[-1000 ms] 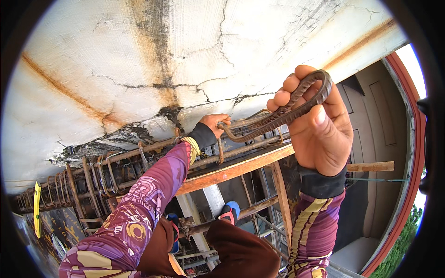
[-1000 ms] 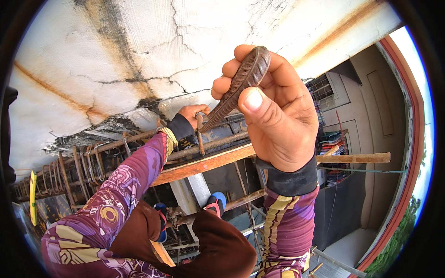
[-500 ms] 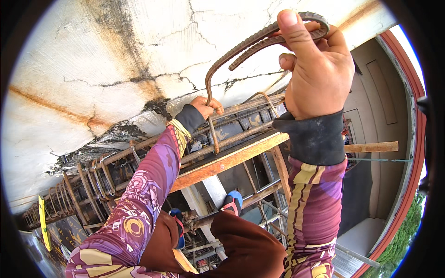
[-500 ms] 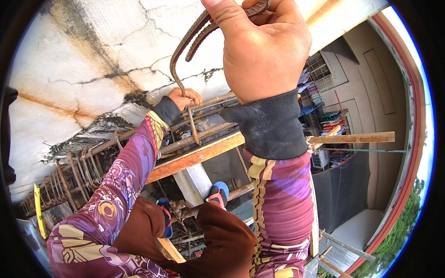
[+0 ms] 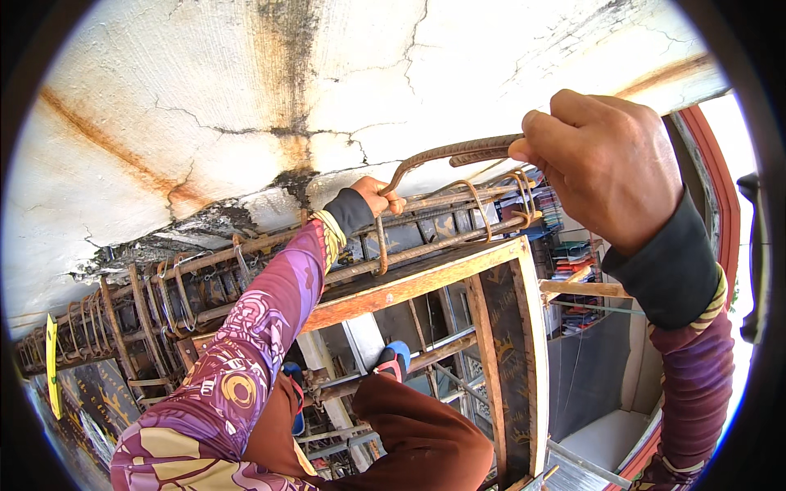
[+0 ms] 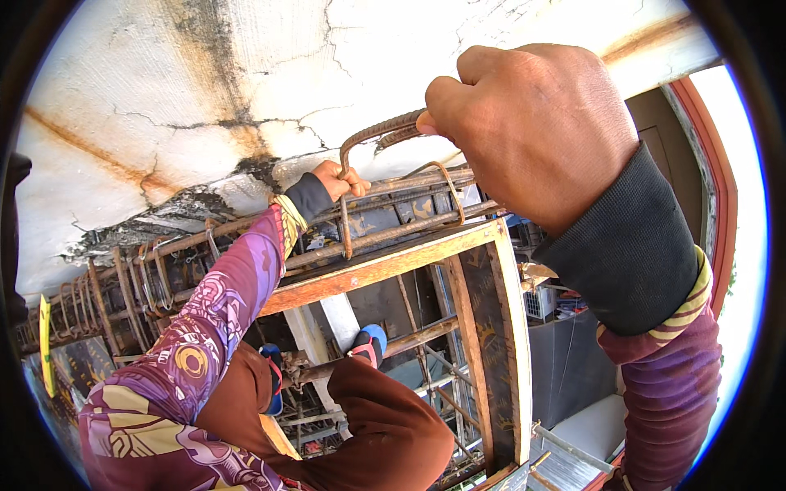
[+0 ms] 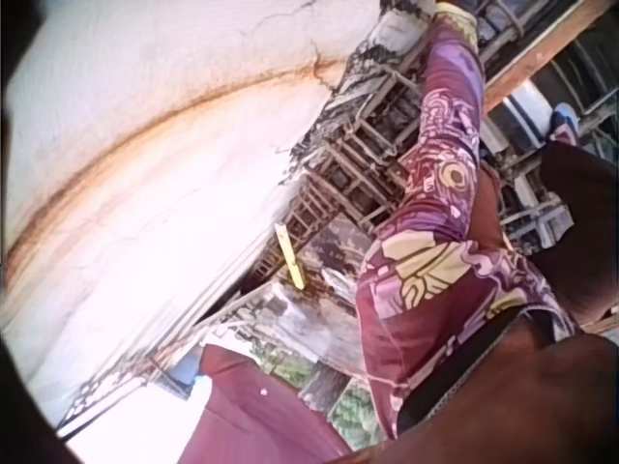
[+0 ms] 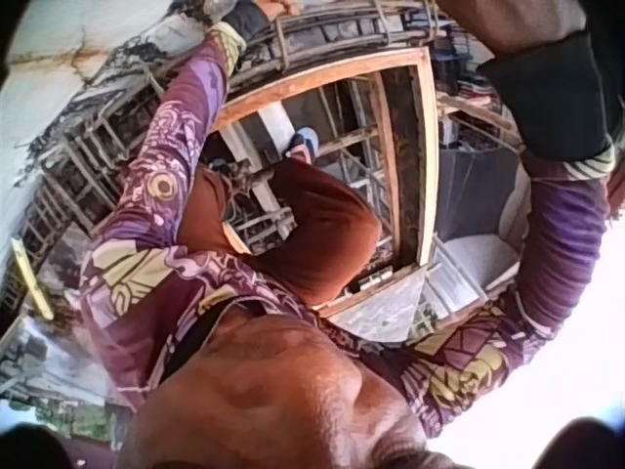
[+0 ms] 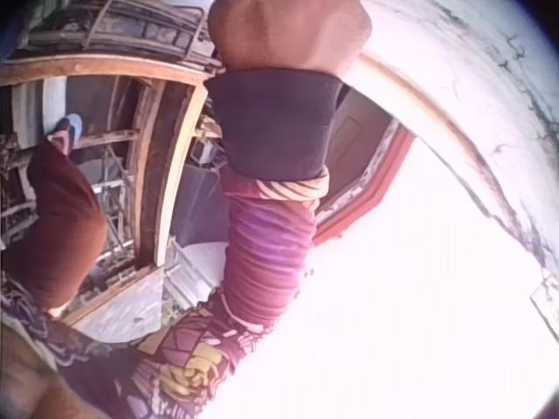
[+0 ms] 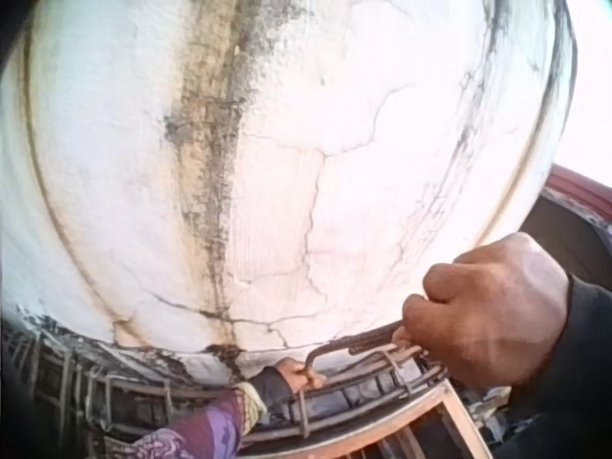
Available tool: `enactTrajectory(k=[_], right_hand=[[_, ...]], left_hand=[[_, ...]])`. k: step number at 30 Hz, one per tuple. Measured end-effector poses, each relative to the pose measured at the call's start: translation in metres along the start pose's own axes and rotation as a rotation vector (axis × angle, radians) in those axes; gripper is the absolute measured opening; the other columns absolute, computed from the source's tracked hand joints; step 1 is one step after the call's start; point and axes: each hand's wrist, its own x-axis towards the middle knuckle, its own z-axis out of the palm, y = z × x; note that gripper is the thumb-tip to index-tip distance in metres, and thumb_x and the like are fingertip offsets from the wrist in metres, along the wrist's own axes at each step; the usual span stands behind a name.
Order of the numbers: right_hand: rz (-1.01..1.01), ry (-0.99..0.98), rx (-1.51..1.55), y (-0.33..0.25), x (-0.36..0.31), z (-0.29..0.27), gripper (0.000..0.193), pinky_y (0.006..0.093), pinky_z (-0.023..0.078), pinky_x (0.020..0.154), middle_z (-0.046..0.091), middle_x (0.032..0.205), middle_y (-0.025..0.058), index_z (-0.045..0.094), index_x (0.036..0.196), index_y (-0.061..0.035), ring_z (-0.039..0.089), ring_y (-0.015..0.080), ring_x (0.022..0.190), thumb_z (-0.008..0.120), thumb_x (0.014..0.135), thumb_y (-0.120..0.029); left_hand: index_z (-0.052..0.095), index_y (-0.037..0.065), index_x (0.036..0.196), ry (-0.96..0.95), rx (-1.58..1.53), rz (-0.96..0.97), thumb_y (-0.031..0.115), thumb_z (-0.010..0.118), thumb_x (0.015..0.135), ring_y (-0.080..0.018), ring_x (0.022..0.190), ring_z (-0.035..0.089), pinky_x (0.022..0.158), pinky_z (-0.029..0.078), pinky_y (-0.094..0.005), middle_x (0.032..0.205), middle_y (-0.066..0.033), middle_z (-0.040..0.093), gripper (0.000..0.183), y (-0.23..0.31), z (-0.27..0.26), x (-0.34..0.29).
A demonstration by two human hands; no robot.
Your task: The person assembles a rebar cage by hand, bending and tying steel bars together on a wooden frame. They use wire to secure the intersections of the rebar grid, working methodically along the length of the structure.
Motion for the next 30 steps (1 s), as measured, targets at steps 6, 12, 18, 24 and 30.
enactTrajectory(k=[6,12,18,24,30], right_hand=[[0.504,-0.280,0.027,-0.006,-0.005,0.009,0.026,0.0445,0.046,0.055,0.059,0.060,0.0180,0.067,0.075,-0.0007,0.058,0.0361,0.056,0.066,0.091,-0.021],[0.519,-0.282,-0.004,-0.011,0.016,0.005,0.029,0.0458,0.048,0.056,0.061,0.062,0.0180,0.069,0.078,-0.0028,0.061,0.0363,0.058,0.061,0.094,-0.025],[0.416,-0.337,-0.201,-0.028,0.010,0.001,0.029,0.0419,0.049,0.051,0.063,0.064,0.0128,0.060,0.078,-0.0062,0.063,0.0308,0.055,0.057,0.096,-0.029],[0.539,-0.547,-0.165,-0.040,0.011,-0.010,0.034,0.0485,0.050,0.054,0.063,0.063,0.0190,0.060,0.079,-0.0055,0.065,0.0380,0.060,0.055,0.097,-0.033],[0.803,-0.741,0.191,-0.010,0.002,0.004,0.041,0.0490,0.050,0.067,0.063,0.073,0.0245,0.067,0.081,0.0007,0.062,0.0457,0.074,0.054,0.098,-0.034]], left_hand=[[0.067,-0.002,0.095,-0.038,0.332,-0.307,-0.008,0.053,0.076,-0.0224,0.098,0.062,0.085,0.050,-0.0380,0.091,-0.0129,0.068,0.025,0.033,0.027,0.010],[0.054,-0.002,0.128,0.271,0.354,-0.024,-0.009,0.050,0.080,-0.0234,0.112,0.060,0.091,0.051,-0.0353,0.119,-0.0158,0.063,0.048,0.010,-0.013,-0.013],[0.060,0.004,0.109,0.569,-0.858,-0.378,0.014,0.061,0.093,-0.0257,0.091,0.067,0.081,0.057,-0.0411,0.103,-0.0121,0.068,0.019,0.055,0.090,-0.094],[0.058,0.004,0.116,0.227,-0.891,-0.402,0.025,0.059,0.099,-0.0269,0.093,0.069,0.081,0.058,-0.0412,0.108,-0.0140,0.069,0.027,0.054,0.143,-0.120],[0.054,0.007,0.123,0.119,-1.179,-0.239,0.026,0.058,0.100,-0.0263,0.097,0.069,0.082,0.058,-0.0400,0.113,-0.0122,0.068,0.031,0.051,0.145,-0.100]])
